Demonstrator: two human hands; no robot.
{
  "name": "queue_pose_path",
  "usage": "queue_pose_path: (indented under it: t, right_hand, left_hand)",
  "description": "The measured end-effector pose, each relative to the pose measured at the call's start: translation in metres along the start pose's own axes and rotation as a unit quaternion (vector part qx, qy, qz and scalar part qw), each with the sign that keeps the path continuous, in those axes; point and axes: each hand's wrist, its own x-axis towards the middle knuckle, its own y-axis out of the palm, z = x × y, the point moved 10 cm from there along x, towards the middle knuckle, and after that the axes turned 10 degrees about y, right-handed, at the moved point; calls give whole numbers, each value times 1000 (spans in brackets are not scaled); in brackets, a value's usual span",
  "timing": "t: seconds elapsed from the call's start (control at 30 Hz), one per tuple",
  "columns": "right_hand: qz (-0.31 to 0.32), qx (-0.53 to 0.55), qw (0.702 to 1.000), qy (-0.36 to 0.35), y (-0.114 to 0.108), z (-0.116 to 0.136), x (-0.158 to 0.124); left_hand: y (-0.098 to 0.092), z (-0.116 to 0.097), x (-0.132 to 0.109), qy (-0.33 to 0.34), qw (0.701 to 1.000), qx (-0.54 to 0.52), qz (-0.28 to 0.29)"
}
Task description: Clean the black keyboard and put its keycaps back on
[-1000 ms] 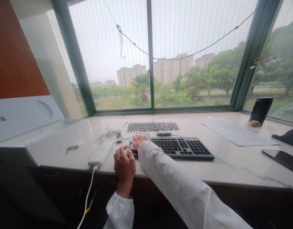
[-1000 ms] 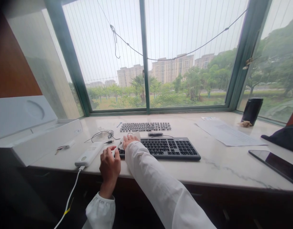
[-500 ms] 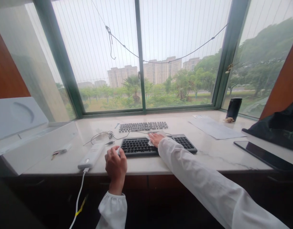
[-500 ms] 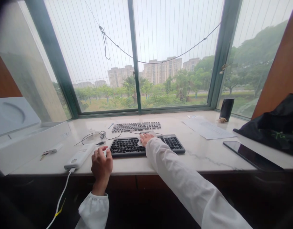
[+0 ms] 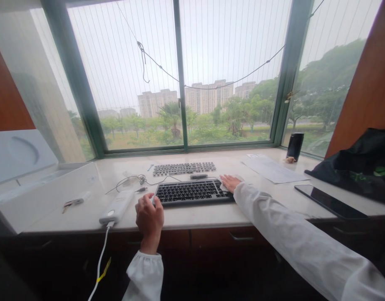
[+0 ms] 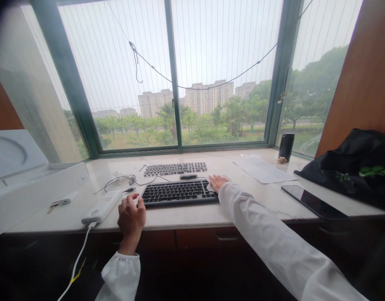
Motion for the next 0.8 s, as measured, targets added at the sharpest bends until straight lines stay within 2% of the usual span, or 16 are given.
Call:
queue_pose_path:
  t: [0.23, 0.37, 0.47, 0.57, 0.63, 0.8]
  right_hand:
    - [-20, 21, 997, -77, -2, -15, -9]
    - [-13, 31, 995, -98, 1, -20, -21]
    - [5, 52, 990, -129, 3, -14, -38]
    - [26, 84, 981, -173, 3, 5, -55]
    - [37, 91, 975, -201, 3, 27, -64]
    - [55, 90, 958, -267, 4, 107, -76]
  left_hand:
    - [-1, -2, 1, 0, 1000, -2, 2]
    - [0, -3, 1, 0, 1000, -1, 2]
    - [0, -5, 0, 8, 1000, -3, 0]
    - [-1, -6, -1, 12, 1000, -3, -3]
    - [-2, -6, -1, 11, 1000, -2, -4]
    - [-2, -6, -1, 9, 1000, 0, -2]
